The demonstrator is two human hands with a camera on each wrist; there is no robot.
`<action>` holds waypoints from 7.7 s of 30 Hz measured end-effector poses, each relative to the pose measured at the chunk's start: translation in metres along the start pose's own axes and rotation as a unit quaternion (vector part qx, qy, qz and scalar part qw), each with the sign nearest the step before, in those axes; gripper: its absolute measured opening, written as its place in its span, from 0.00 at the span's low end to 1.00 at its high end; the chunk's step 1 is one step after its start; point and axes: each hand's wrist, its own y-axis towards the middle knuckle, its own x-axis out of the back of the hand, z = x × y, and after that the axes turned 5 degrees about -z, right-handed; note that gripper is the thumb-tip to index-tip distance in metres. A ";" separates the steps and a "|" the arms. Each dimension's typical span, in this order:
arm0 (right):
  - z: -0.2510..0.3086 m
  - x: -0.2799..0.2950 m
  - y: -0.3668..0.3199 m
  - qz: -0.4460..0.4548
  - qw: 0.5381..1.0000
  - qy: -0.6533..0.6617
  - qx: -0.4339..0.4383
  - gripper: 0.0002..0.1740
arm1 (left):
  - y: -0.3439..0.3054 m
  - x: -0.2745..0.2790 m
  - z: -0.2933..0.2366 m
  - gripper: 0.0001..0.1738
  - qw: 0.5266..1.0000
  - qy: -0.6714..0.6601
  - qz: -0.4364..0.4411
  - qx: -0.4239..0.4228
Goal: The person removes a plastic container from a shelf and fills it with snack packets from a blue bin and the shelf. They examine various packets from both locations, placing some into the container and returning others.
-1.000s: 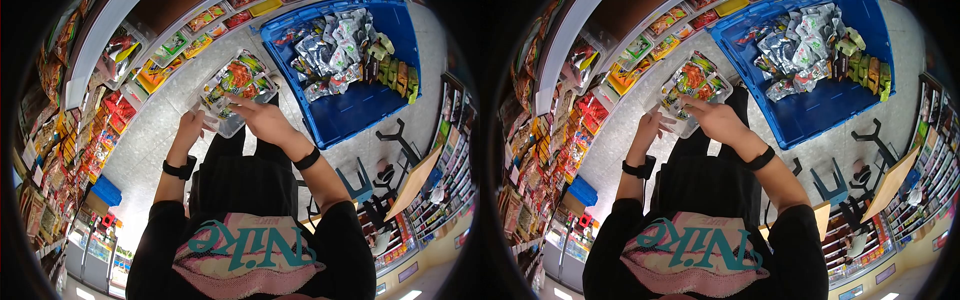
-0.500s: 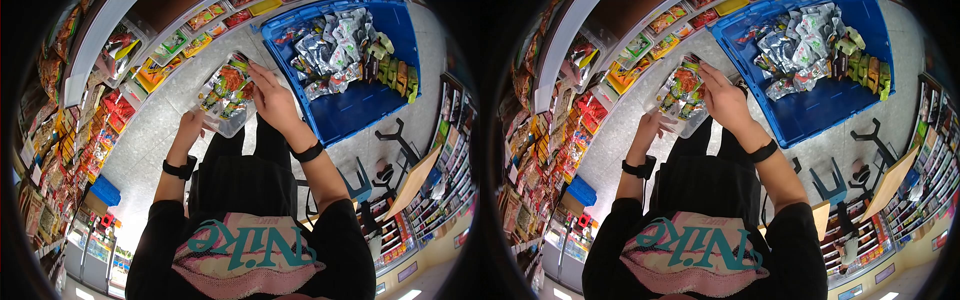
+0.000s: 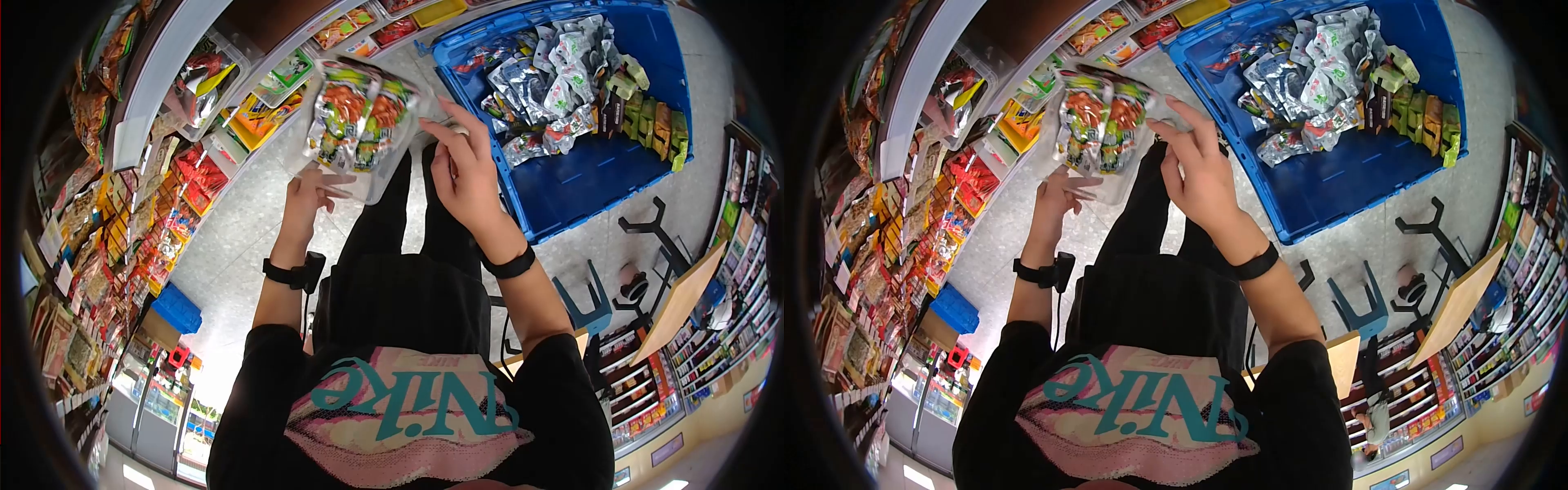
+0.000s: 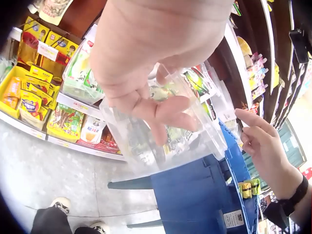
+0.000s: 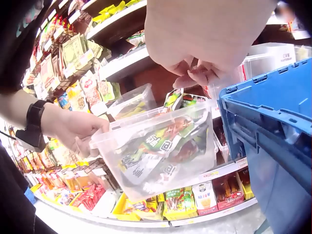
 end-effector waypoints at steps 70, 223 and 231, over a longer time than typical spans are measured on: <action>-0.204 0.082 -0.024 0.349 0.909 -0.143 -0.178 0.31 | -0.007 -0.061 -0.002 0.24 0.981 -0.176 -0.076 0.040; -0.009 0.232 -0.045 0.148 0.956 0.160 -0.199 0.29 | -0.128 -0.141 -0.162 0.22 0.924 0.349 0.076 -0.136; -0.001 0.211 -0.044 0.122 0.969 0.073 -0.202 0.40 | -0.118 -0.130 -0.185 0.24 0.889 0.433 0.135 -0.065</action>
